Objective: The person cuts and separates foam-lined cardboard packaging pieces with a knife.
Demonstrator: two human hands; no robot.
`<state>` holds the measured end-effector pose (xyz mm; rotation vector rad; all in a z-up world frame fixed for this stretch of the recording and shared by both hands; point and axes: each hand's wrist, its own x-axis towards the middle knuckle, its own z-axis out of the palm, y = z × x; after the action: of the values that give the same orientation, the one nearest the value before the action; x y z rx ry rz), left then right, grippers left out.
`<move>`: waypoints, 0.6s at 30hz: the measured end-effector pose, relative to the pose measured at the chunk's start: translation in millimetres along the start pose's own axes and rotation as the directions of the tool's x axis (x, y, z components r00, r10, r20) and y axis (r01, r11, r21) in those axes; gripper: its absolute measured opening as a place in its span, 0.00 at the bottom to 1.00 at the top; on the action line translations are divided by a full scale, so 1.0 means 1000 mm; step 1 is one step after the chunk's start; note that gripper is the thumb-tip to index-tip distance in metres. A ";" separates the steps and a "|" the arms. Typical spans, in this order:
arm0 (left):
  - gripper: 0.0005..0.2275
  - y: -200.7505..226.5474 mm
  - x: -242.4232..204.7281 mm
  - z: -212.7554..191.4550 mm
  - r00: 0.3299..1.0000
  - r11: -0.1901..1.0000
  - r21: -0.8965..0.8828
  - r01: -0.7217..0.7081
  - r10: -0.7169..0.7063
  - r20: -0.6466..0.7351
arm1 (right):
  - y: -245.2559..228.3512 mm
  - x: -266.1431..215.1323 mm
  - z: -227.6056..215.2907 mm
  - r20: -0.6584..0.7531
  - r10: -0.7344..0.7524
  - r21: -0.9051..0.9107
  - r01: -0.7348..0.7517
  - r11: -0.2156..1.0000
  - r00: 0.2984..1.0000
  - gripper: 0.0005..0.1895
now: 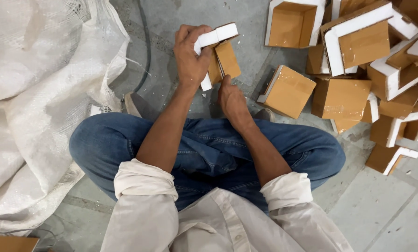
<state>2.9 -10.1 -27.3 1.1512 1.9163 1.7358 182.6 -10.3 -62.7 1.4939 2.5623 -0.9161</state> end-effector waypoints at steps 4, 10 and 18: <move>0.20 -0.001 0.002 0.001 0.998 0.999 0.008 0.048 -0.048 0.036 | -0.002 0.002 -0.005 0.010 0.048 -0.047 -0.048 0.998 0.999 0.08; 0.20 -0.003 0.004 0.006 0.999 0.997 0.069 0.047 -0.048 0.013 | -0.016 -0.039 -0.064 0.042 0.073 -0.126 -0.067 0.990 0.996 0.09; 0.22 0.008 0.006 -0.013 0.995 0.976 0.203 0.084 -0.093 0.032 | 0.032 -0.035 -0.077 -0.199 0.152 -0.029 -0.160 0.987 0.968 0.10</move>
<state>-7.5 -15.1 -15.3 1.1400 2.1232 1.4880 246.2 12.5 -3.5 1.8270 2.5254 -0.7214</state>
